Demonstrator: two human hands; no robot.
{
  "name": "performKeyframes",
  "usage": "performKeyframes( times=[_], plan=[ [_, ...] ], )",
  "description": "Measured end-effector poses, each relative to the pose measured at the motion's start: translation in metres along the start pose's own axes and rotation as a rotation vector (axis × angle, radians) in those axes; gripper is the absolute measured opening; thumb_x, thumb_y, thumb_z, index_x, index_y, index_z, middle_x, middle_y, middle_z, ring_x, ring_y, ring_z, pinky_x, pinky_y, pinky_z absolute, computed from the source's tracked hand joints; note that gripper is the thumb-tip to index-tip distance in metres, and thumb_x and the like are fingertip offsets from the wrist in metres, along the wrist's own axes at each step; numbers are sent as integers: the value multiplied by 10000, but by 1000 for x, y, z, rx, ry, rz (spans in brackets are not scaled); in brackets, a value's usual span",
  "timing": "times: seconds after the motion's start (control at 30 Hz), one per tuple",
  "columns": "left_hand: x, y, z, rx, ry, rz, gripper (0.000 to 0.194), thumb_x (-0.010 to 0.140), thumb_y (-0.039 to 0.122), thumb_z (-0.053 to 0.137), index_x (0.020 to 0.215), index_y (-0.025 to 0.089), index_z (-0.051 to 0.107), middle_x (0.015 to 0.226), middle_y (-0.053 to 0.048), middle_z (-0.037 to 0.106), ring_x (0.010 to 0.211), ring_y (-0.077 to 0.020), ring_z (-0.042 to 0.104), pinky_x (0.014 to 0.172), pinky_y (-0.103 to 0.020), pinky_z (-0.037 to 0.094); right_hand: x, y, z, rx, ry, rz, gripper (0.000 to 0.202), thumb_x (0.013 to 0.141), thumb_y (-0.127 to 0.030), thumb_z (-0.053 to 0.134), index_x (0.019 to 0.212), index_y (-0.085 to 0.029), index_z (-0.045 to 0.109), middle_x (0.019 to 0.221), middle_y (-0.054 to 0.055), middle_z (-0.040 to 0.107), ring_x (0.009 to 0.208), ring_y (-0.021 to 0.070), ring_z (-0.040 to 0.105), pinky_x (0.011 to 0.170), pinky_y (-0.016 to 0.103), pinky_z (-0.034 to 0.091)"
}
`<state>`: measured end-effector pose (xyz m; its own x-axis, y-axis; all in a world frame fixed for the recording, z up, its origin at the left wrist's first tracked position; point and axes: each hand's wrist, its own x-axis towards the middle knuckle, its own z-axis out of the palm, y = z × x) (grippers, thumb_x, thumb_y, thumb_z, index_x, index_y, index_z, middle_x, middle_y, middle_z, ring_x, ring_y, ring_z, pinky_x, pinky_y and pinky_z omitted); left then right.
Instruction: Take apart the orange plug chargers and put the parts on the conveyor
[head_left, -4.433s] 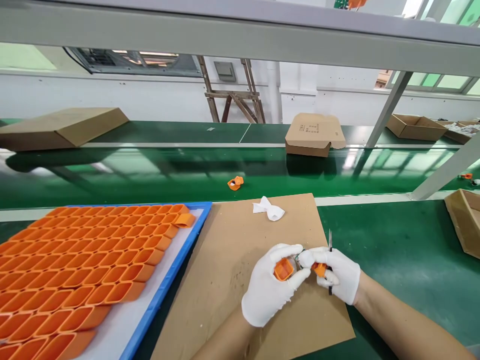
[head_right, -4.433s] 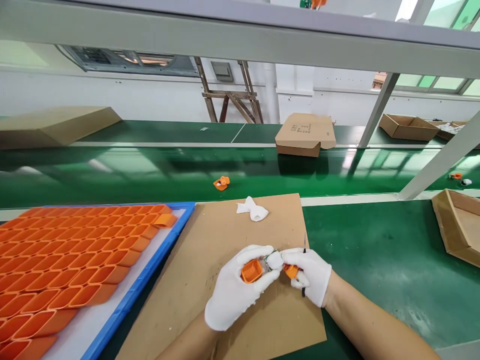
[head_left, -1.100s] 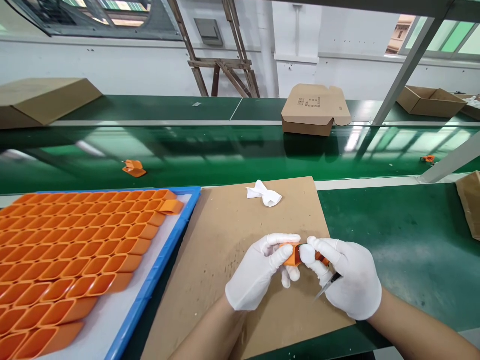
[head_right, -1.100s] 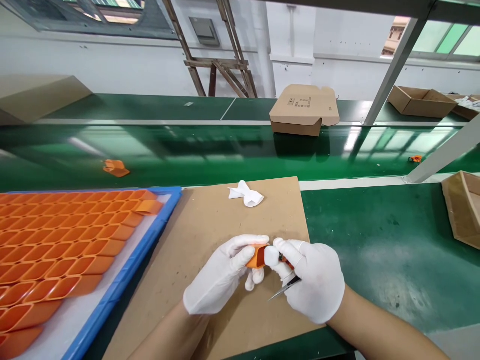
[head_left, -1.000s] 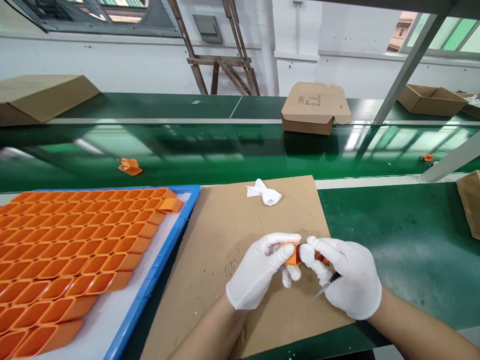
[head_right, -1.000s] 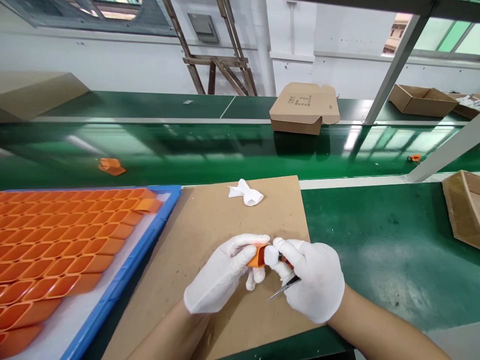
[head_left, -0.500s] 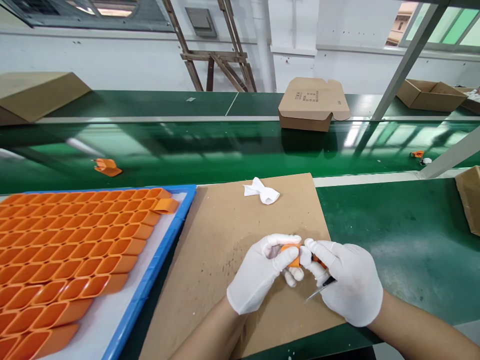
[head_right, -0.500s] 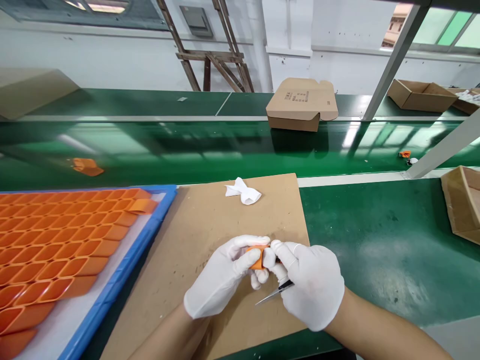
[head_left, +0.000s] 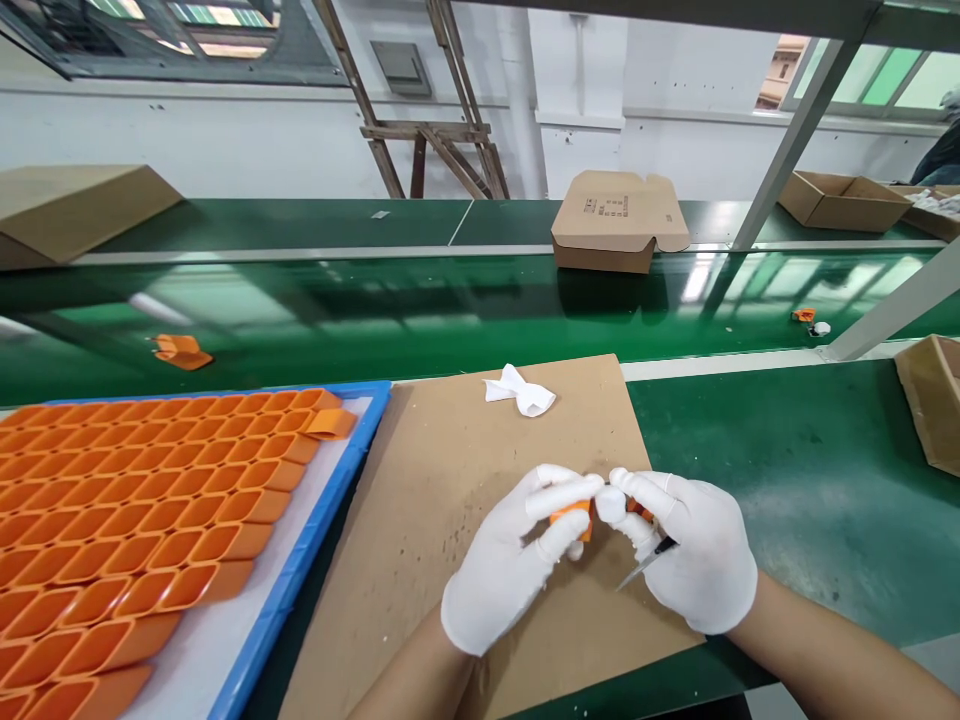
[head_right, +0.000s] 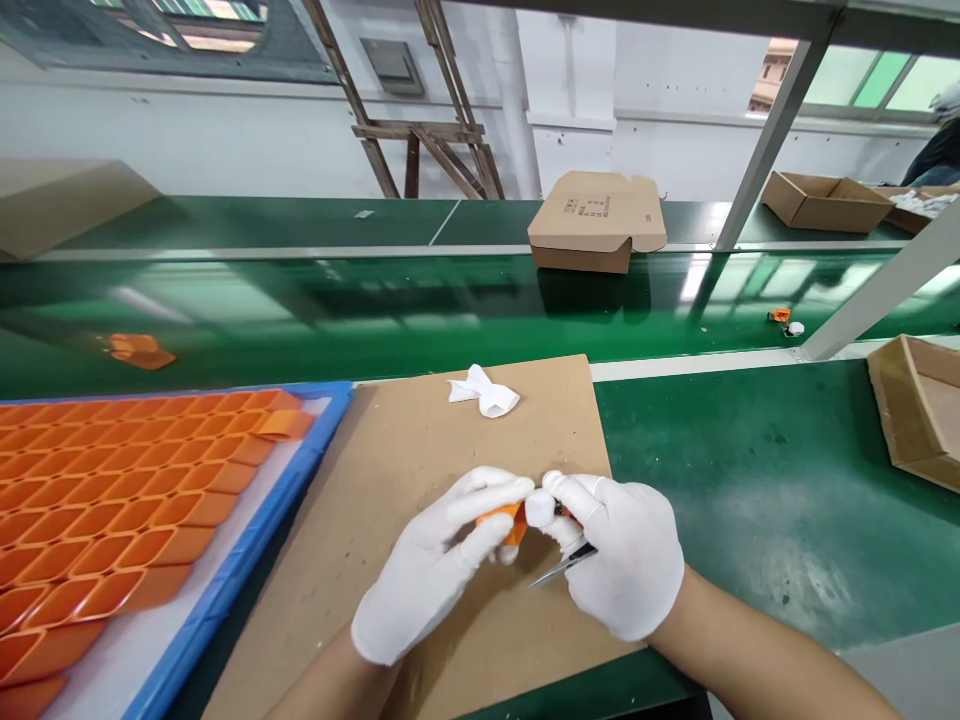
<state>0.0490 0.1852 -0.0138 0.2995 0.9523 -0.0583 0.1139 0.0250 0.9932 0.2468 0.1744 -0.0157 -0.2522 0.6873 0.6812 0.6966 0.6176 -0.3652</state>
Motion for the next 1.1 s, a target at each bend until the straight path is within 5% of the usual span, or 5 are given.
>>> performKeyframes(
  times=[0.13, 0.33, 0.83, 1.1],
  plan=[
    [5, 4, 5, -369, 38, -220, 556, 863, 592, 579, 1313, 270, 530, 955, -24, 654, 452, -73, 535, 487, -266, 438, 4, -1, -2, 52, 35, 56, 422, 875, -58, 577, 1246, -258, 544, 786, -33, 716, 615, 107, 623, 573, 237, 483],
    [4, 1, 8, -476, 1, -227, 510, 849, 632, 574, 1105, 190, 584, 487, 48, 566, 427, -96, 491, 457, -212, 343, 2, -4, -1, 97, 24, 34, 441, 876, -85, 610, 1273, -264, 540, 807, -18, 727, 616, 119, 634, 564, 247, 494],
    [2, -5, 12, -417, 17, -190, 454, 813, 568, 671, 1033, 177, 601, 710, 4, 649, 554, -101, 583, 500, -224, 454, -3, -6, 0, -78, -85, -4, 248, 924, -209, 593, 1169, -237, 568, 894, 9, 754, 574, 156, 636, 493, 318, 381],
    [0, -4, 16, -415, 45, -199, 462, 781, 565, 707, 1014, 178, 609, 702, 18, 656, 546, -96, 597, 503, -222, 465, 6, -16, -4, -138, -94, 14, 154, 927, -159, 513, 878, -237, 636, 787, -6, 733, 483, 125, 546, 493, 317, 293]
  ],
)
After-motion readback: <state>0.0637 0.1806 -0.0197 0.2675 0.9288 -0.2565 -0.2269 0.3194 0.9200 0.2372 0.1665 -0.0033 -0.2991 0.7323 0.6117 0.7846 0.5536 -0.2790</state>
